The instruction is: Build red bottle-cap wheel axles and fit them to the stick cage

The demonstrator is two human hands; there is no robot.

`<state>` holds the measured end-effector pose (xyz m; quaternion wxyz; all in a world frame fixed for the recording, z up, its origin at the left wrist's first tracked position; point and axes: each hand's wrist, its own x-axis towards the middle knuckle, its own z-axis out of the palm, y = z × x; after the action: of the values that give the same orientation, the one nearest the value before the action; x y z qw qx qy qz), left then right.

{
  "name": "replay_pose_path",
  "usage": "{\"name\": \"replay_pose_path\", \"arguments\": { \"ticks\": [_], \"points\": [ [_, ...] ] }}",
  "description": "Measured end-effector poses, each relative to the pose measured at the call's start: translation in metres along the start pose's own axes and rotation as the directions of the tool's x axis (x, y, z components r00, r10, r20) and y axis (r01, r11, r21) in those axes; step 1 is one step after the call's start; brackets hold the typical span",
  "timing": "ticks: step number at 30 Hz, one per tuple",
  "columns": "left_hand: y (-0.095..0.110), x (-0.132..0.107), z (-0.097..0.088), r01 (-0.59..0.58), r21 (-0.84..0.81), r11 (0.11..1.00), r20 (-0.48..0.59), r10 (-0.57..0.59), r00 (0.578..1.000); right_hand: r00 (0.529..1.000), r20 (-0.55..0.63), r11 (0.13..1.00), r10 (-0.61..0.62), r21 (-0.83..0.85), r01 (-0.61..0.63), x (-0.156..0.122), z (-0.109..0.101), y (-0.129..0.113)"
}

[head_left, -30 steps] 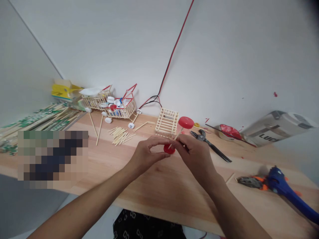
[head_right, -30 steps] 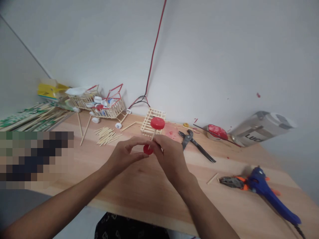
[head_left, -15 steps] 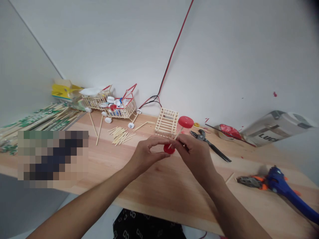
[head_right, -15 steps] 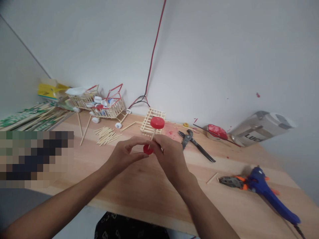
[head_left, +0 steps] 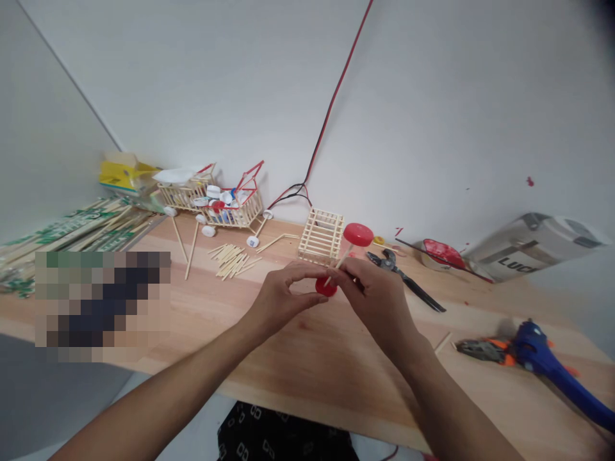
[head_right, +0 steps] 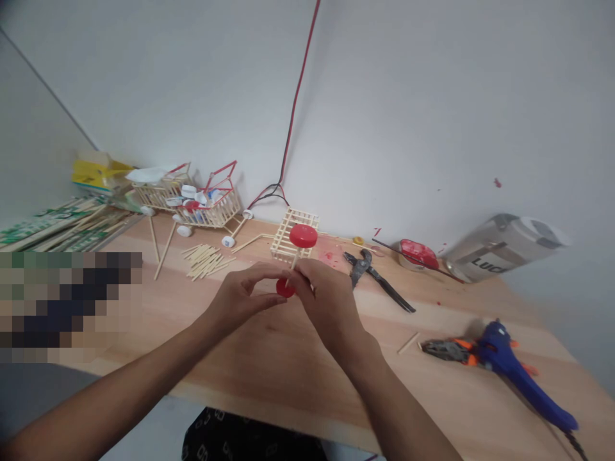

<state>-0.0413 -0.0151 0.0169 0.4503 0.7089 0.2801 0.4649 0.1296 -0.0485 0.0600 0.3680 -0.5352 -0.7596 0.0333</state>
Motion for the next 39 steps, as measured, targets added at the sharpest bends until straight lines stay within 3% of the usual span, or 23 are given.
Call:
{"name": "replay_pose_path", "arguments": {
  "ticks": [39],
  "points": [
    [0.0030, 0.0000, 0.0002, 0.018, -0.014, 1.000, -0.003, -0.018, 1.000, 1.000, -0.015, 1.000, -0.006, -0.010, 0.006, 0.0003, 0.0001, -0.0019]
  ]
}}
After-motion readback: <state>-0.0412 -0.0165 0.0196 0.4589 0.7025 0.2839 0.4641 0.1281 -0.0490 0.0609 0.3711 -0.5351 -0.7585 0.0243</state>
